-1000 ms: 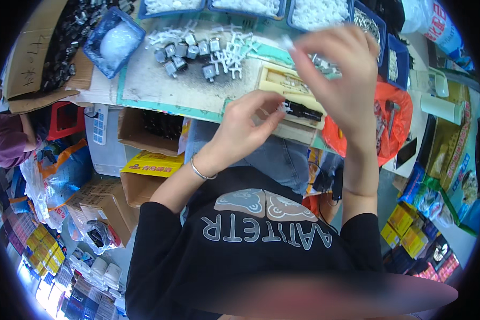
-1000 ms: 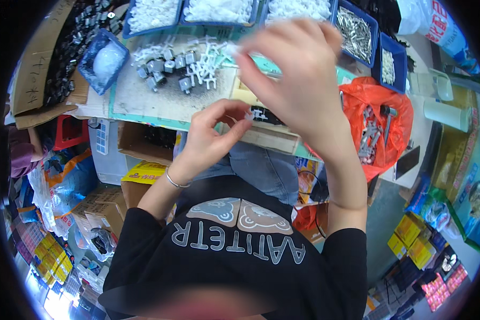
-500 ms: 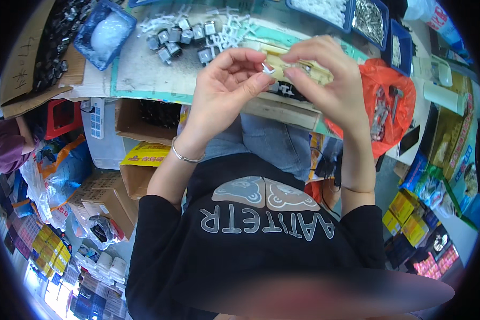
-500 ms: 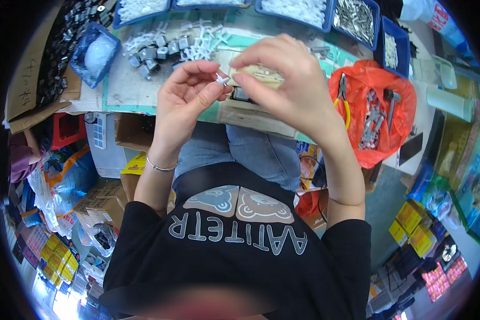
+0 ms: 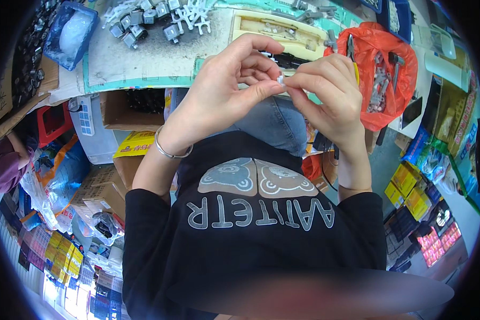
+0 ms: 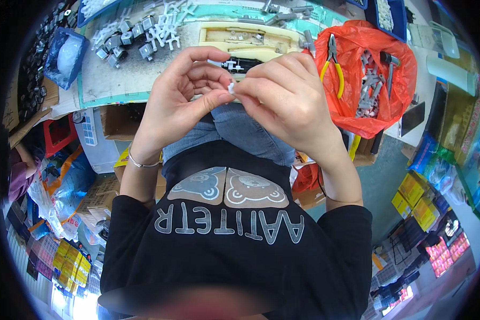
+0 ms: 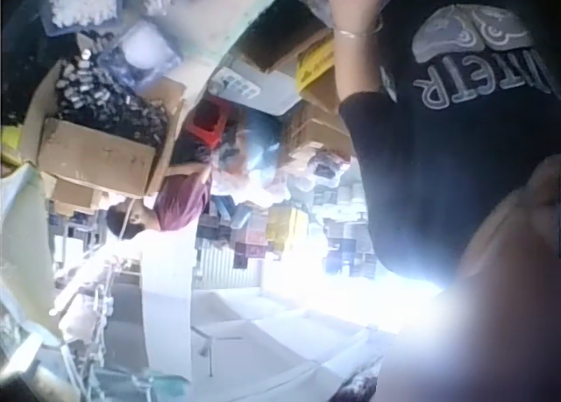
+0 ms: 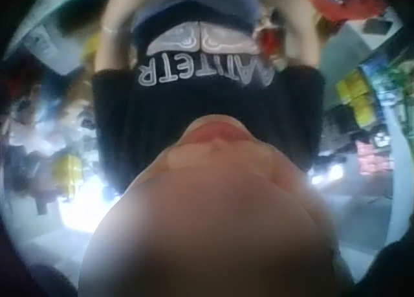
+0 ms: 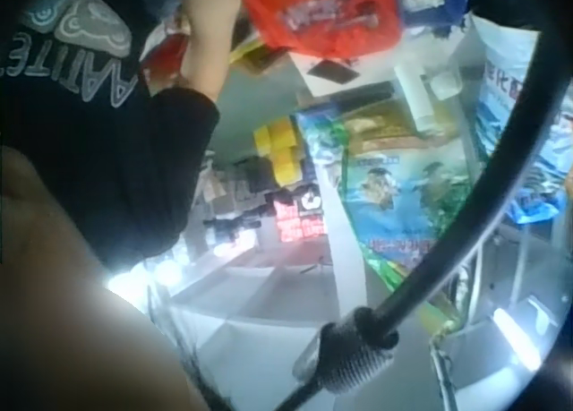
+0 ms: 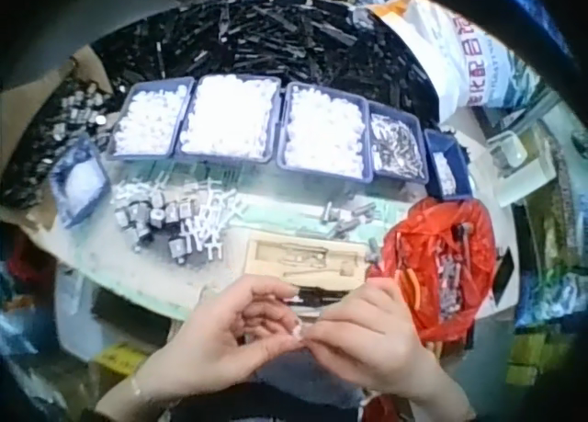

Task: The person assembles small electronic and plastic components into a device housing at a workbench, securing them with screws using a screwdriver and pliers.

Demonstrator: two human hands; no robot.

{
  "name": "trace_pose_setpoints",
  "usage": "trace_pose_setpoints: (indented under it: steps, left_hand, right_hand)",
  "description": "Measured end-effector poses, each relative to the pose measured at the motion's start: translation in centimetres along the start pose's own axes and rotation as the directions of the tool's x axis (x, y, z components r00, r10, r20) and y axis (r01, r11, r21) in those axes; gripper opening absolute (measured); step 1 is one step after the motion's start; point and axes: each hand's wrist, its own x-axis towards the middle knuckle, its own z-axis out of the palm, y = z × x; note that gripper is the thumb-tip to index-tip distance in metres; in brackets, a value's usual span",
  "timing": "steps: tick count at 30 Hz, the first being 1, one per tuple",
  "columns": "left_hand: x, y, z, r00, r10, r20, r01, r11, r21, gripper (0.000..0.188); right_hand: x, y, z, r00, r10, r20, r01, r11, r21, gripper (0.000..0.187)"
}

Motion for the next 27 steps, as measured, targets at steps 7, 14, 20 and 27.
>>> trace_pose_setpoints:
  steps: [7,14,20,27]
  left_hand:
    - [0.4,-2.6,-0.1,0.874,0.484,-0.050,-0.259,0.549,0.795,0.032]
    - [0.4,-4.7,0.6,0.816,0.574,0.070,-0.283,0.290,0.914,0.024]
    - [0.7,-5.4,0.7,0.784,0.612,0.106,-0.306,0.232,0.923,0.024]
    - [0.6,-5.4,0.7,0.795,0.596,0.115,-0.297,0.217,0.930,0.026]
  right_hand:
    - [-1.4,3.2,1.6,0.996,0.074,-0.053,-0.084,0.972,-0.221,0.011]
    - [-0.3,3.1,1.9,0.997,0.076,0.015,-0.071,0.973,-0.219,0.010]
    - [-0.2,3.1,1.9,0.996,0.070,0.055,-0.052,0.962,-0.269,0.007]
    - [-0.3,2.9,2.2,0.993,0.110,0.050,-0.094,0.963,-0.252,0.006]
